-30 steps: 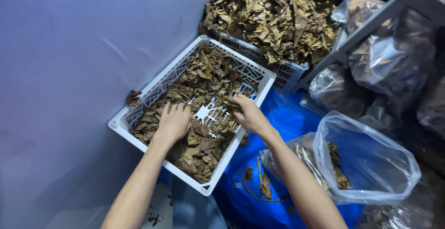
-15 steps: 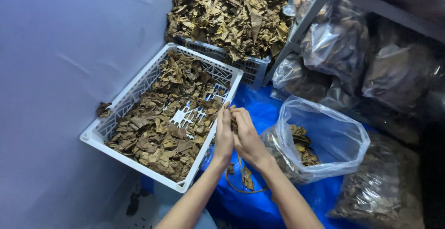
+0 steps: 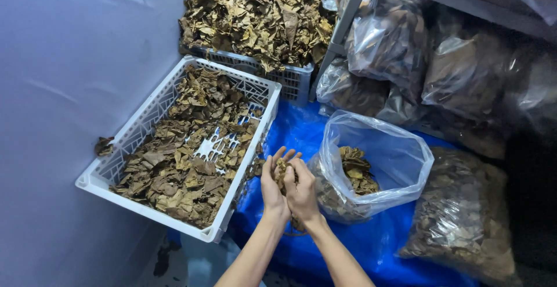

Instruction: The person scoops dried leaves from a white plastic crate and places them into a clear plastic bag. They repeatedly pack the leaves into the bag, occasionally pressing them down to fit more inside.

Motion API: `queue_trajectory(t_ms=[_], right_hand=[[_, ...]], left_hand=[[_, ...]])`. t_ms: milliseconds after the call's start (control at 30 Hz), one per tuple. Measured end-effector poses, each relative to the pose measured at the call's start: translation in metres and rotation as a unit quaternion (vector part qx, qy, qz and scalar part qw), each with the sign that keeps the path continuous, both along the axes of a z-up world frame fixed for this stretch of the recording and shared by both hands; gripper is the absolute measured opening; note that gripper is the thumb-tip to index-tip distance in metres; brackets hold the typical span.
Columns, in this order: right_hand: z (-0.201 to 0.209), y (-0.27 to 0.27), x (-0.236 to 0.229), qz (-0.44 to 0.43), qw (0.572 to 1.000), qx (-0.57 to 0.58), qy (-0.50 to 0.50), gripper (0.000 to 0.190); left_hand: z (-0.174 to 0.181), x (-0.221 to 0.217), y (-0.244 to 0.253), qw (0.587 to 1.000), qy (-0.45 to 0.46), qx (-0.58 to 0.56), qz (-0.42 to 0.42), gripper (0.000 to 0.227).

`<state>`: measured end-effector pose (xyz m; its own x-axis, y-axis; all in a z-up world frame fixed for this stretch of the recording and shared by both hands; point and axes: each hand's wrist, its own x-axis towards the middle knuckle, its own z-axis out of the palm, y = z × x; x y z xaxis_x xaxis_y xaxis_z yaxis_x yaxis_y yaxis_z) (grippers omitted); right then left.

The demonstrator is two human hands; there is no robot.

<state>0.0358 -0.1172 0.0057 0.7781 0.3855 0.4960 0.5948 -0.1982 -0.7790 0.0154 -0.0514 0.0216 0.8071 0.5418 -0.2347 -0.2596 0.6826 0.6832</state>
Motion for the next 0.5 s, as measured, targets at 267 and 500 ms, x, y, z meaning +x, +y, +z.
queue_trajectory(t_ms=[267,500], right_hand=[[0.029,0.002,-0.02,0.051,0.99,0.009,0.129,0.045],[0.009,0.003,-0.003,0.095,0.988,0.026,0.115,0.05]], left_hand=[[0.003,-0.011,0.004,1.0,0.004,-0.031,-0.001,0.031],[0.005,-0.01,0.002,0.998,0.004,-0.058,-0.004,0.029]])
